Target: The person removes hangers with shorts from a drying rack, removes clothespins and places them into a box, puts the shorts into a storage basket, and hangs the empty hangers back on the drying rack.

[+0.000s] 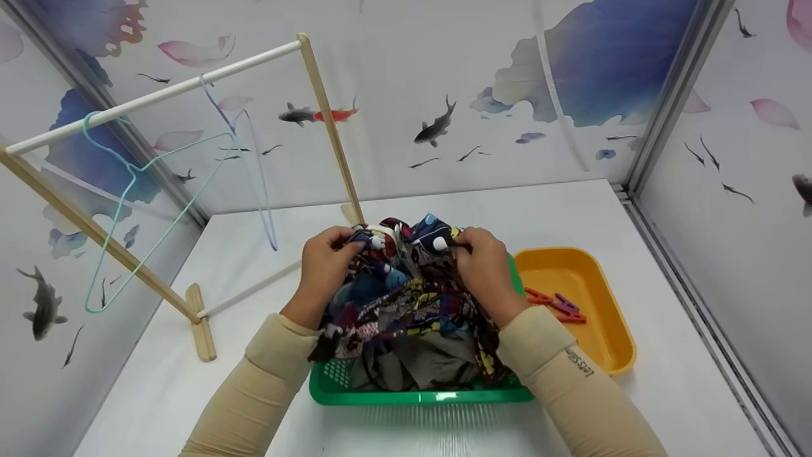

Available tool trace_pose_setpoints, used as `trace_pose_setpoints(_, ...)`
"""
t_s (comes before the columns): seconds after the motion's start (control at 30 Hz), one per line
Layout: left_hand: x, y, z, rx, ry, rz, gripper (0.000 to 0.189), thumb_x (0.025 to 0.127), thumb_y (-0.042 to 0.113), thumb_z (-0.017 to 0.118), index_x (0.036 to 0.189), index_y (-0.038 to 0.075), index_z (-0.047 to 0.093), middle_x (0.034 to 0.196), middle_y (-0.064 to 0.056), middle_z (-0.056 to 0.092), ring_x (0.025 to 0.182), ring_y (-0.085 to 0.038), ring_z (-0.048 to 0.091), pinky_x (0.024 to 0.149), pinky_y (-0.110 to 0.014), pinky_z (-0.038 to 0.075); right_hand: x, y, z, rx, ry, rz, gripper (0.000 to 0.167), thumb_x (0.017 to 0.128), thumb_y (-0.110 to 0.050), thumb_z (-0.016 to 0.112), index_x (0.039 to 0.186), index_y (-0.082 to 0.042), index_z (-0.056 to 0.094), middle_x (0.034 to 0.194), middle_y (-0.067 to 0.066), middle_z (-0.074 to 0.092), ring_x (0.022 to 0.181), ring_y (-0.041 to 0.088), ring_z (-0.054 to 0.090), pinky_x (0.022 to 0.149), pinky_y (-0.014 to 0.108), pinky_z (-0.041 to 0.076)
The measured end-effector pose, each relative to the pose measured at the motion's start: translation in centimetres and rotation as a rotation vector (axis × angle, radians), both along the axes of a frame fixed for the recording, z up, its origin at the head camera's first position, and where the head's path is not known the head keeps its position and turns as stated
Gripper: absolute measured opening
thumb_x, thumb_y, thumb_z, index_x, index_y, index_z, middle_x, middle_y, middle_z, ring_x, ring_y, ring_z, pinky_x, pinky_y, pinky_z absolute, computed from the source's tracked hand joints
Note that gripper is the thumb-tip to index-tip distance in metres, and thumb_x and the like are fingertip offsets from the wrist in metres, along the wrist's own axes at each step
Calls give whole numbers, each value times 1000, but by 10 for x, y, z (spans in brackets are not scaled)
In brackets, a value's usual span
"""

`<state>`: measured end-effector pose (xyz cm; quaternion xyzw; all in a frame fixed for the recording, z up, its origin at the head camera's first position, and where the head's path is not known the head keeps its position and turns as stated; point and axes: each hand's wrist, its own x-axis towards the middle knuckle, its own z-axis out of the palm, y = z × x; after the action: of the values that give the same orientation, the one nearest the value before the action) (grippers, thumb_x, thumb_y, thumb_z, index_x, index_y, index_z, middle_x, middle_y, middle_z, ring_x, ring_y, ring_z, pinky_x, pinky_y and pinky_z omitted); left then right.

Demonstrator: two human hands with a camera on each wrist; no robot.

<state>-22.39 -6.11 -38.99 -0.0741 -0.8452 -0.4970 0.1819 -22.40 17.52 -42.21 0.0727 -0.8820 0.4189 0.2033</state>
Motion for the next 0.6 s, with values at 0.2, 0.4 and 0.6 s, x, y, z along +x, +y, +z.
trace_pose_setpoints(0.2, 10, 20, -4, 6, 56, -77, 16, 86, 6, 71, 102, 3, 72, 104, -8, 70, 94, -17, 65, 79, -26, 54, 19, -1, -7, 6, 98, 41, 8, 82, 9, 69, 87, 3, 67, 91, 18, 68, 73, 25, 59, 69, 22, 52)
trace_pose_setpoints(0.4, 26, 30, -10, -10, 46, -271, 15, 88, 6, 69, 102, 3, 72, 105, -6, 69, 93, -13, 65, 77, -22, 53, 38, 4, -14, 109, 223, 102, 19, 75, 15, 72, 79, -2, 64, 82, 9, 66, 72, 22, 61, 72, 26, 56)
trace_pose_setpoints(0.6, 43, 35, -12, -166, -11, -433, 14, 89, 6, 68, 102, 6, 73, 104, -3, 69, 94, -10, 63, 80, -18, 51, 58, 15, -15, 157, 268, 185, 26, 71, 17, 75, 77, -6, 65, 82, 4, 65, 75, 21, 62, 80, 1, 41)
